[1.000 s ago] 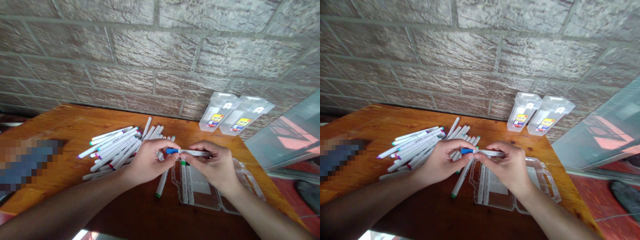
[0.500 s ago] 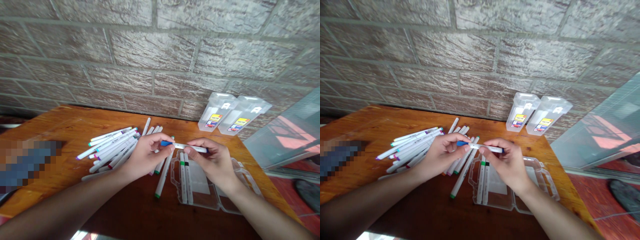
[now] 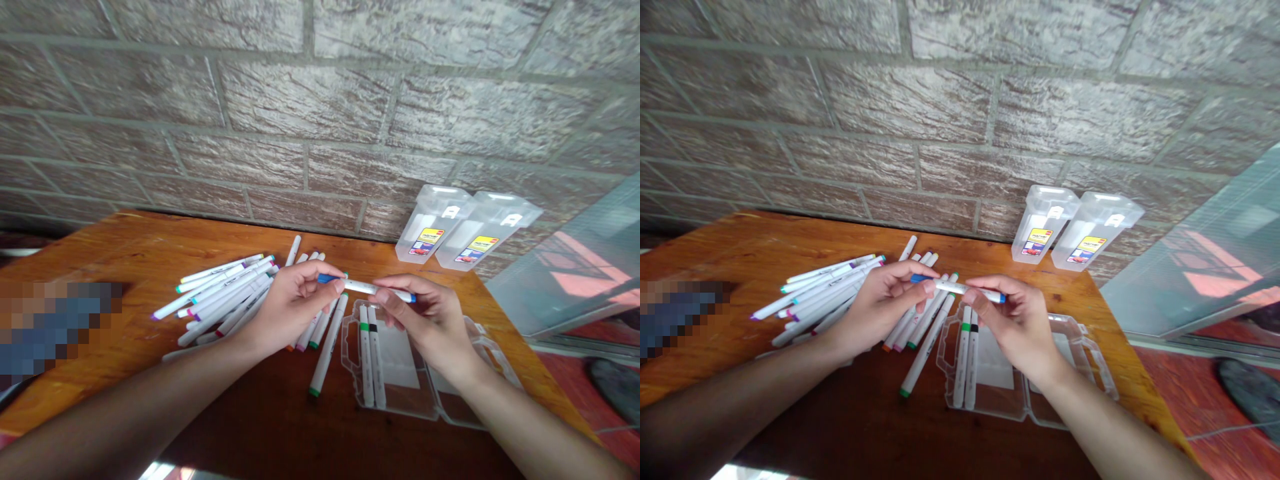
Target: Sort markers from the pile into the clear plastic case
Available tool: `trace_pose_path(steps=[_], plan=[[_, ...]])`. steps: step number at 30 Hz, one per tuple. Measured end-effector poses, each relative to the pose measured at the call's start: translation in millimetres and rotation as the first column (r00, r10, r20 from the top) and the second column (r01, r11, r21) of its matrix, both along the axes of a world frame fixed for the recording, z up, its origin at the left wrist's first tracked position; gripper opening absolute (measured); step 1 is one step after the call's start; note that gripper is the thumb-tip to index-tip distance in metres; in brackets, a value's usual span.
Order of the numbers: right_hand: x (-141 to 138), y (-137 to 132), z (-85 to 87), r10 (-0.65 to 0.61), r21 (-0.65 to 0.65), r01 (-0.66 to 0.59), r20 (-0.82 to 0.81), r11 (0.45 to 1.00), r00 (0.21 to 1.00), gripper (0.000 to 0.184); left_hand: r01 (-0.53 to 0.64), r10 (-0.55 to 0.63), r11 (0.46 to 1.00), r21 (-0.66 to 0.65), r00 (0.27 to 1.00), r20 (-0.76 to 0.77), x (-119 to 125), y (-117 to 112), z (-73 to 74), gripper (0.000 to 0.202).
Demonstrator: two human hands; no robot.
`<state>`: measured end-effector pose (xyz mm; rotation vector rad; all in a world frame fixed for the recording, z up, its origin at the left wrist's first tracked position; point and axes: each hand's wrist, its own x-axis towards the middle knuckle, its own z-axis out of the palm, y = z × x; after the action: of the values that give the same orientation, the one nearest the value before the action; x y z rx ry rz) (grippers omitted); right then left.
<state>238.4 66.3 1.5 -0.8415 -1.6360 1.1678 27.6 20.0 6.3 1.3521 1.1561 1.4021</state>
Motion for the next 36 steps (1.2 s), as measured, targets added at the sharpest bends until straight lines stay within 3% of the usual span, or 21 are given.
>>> trace_pose_path(steps=[8, 20, 36], plan=[[2, 1, 0.4, 0.032, -0.049, -0.034, -0.047, 0.998, 0.998, 0.025, -0.014, 0.014, 1.000, -0.014, 1.000, 0.003, -3, 2, -3.4, 0.024], [6, 3, -6.8, 0.100, -0.122, -0.124, -0.187, 0.985, 0.977, 0.022, -0.003, 0.006, 1.000, -0.017, 0.984, 0.176, -8, 8, -14.0, 0.020], [6, 2, -2.9, 0.121, -0.196, -0.189, -0.312, 0.962, 0.942, 0.026, 0.014, 0.003, 0.999, -0.047, 0.938, 0.346, -5, 9, -11.0, 0.017]])
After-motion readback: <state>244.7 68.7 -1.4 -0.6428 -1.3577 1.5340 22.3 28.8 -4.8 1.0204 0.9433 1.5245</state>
